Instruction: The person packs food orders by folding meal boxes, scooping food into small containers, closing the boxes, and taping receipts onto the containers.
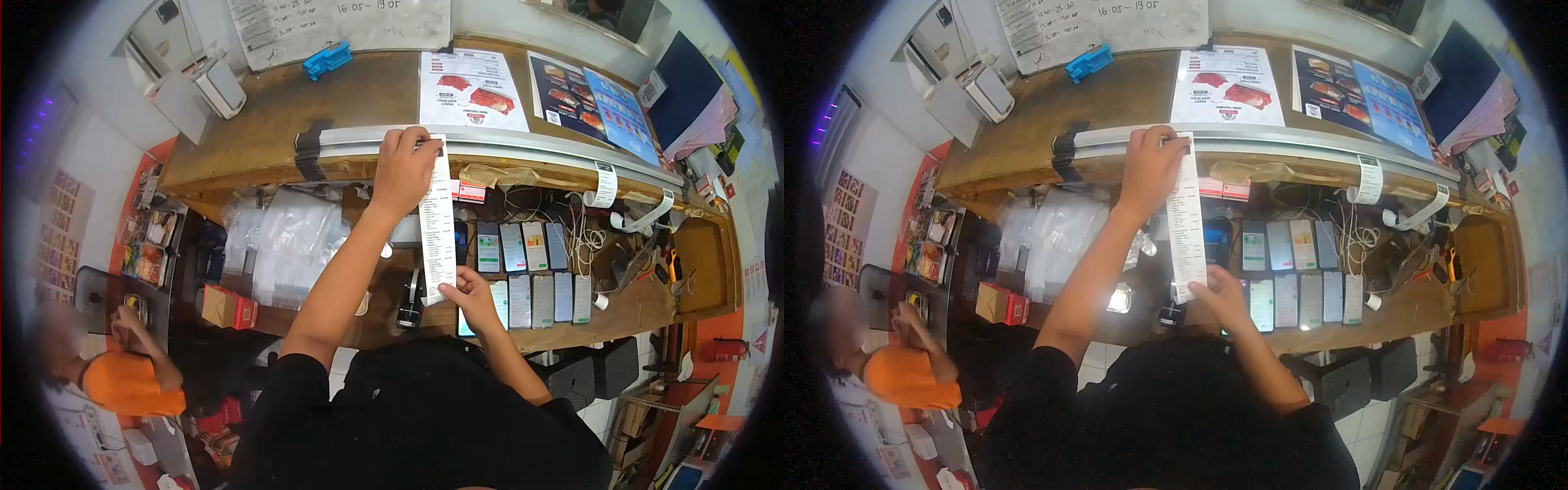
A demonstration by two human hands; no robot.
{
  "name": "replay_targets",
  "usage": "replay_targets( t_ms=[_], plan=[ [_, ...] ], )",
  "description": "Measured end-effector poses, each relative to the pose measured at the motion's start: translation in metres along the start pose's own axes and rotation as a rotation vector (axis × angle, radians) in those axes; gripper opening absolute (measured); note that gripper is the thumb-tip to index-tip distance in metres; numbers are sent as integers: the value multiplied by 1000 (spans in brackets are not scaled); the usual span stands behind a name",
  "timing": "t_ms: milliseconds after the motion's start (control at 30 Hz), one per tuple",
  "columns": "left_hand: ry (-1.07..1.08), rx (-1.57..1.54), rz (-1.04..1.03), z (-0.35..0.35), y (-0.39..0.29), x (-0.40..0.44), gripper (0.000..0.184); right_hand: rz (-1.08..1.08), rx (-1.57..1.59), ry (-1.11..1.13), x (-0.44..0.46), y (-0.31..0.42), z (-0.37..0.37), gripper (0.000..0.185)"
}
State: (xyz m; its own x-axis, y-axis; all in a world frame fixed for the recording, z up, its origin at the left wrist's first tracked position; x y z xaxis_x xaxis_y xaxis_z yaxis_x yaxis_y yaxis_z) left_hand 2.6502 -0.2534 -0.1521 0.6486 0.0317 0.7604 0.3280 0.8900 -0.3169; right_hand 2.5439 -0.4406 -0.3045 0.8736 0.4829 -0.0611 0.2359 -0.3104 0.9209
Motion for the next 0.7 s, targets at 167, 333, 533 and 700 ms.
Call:
replay_targets(
  t_ms=[167,333,533,700],
  plan=[
    [11,11,-51,-4,-3,-7,23,-11,-5,-11,-6,-8,4,29],
    [16,69,-137,-5,-11,-14,26,-15,-36,-1,-12,-17,6,32],
    [-12,63,-47,1,-13,-17,27,-22,-68,-14,-17,-20,6,32],
    [-2,154,61,0,-11,-19,32,65,-37,-121,-14,-35,12,42]
  ],
)
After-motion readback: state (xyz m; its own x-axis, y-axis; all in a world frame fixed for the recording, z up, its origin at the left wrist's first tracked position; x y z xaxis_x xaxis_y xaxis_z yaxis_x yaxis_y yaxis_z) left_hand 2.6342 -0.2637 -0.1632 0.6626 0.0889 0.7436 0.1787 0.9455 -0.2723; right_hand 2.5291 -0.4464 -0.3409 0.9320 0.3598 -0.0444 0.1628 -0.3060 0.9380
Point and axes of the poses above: each hand's wrist, its own x-axis towards the middle knuckle, its own z-axis out of the back of the hand, y = z × x, the point moved 4 cm from there along x, towards the middle knuckle, and after that the axes turned 7 degrees about z, right-handed, at the moved point
